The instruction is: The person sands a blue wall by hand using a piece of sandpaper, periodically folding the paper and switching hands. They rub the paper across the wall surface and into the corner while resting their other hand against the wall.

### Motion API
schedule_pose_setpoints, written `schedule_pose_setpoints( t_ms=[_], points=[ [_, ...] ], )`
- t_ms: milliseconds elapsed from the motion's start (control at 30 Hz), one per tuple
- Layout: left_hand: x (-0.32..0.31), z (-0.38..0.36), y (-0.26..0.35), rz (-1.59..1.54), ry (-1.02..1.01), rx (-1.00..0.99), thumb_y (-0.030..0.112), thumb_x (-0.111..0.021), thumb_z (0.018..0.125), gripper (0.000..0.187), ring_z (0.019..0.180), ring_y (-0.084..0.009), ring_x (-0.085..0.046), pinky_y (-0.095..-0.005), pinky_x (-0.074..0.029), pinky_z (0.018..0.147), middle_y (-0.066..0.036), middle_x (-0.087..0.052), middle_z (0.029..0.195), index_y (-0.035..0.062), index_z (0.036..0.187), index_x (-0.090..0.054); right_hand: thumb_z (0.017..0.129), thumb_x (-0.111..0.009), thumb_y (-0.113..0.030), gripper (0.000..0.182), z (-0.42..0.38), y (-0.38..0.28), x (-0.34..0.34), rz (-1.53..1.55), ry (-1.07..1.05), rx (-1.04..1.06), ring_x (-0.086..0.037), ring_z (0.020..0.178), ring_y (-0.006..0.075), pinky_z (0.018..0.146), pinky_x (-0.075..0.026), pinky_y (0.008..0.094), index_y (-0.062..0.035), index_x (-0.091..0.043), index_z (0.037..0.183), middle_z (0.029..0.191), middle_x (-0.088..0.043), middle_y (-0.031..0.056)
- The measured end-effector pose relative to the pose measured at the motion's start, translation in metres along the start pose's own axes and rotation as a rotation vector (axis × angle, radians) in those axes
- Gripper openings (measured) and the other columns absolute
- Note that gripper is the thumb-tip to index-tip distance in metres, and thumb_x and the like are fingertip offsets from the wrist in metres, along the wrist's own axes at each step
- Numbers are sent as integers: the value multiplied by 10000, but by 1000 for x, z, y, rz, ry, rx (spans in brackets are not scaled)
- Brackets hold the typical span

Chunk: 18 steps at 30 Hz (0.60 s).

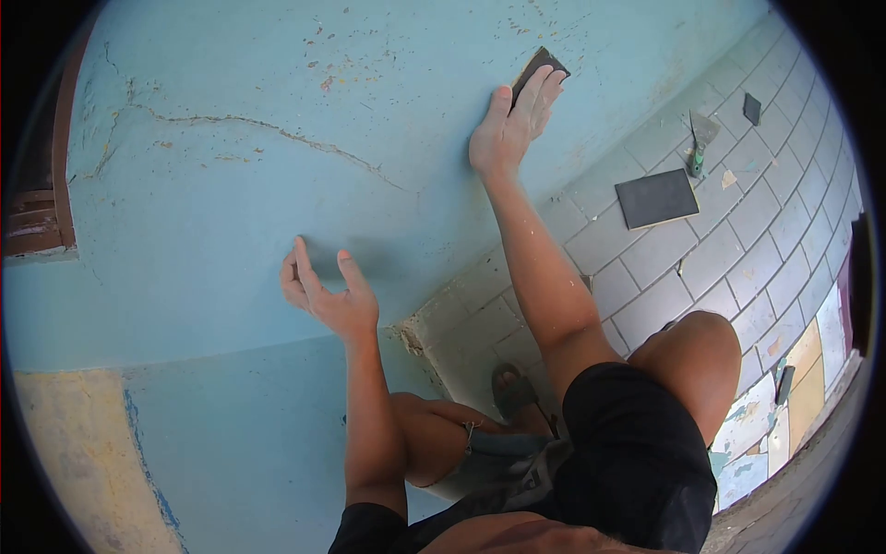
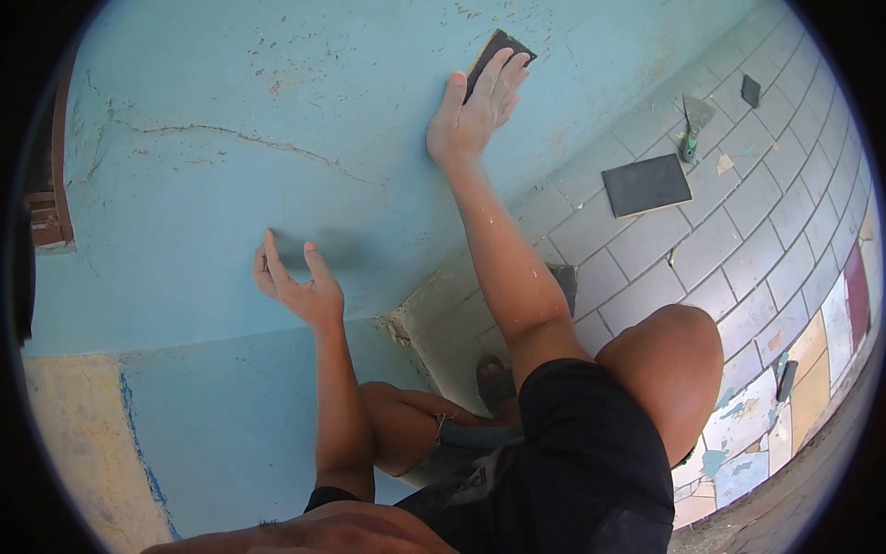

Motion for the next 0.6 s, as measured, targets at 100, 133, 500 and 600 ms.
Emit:
schedule_pose_setpoints(
  t_ms=[100,133,500,600],
  points=[
    [-13,-7,8,108,22,-117,174,-716,875,652,1329,-370,-355,-541,-346,1062,-203,-393,1439,31,1467,-484,1034,-513,-427,742,-7,13,7,86,-40,-100,-90,1539,451,1234,-111,516,-42,-241,1607,1673,-29,279],
    [-15,-7,8,108,33,-95,166,-722,864,668,1332,-375,-339,-557,-333,1062,-201,-380,1439,36,1471,-474,1004,-580,-374,697,-6,15,12,165,-1,-128,-167,1513,434,1210,-199,483,-76,-325,1581,1645,-128,272],
    [-18,-3,12,74,86,8,149,-734,850,663,1315,-381,-319,-567,-315,1059,-209,-362,1397,38,1438,-449,752,-834,-204,662,18,18,42,315,-17,-477,-519,1180,316,999,-486,410,-107,-545,1339,1383,-325,204],
    [-18,-3,15,57,84,18,150,-729,858,669,1314,-385,-311,-567,-316,1059,-219,-356,1395,35,1446,-430,720,-866,-225,728,23,-7,54,125,2,-451,-518,1138,324,907,-536,412,-72,-491,1324,1324,-296,183]
  ],
)
Point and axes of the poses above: each hand's wrist, its own z-axis towards the middle knuckle, its own x-axis out of the back of the hand, y = z × x, the point moved 7 cm from there along z, towards the middle knuckle
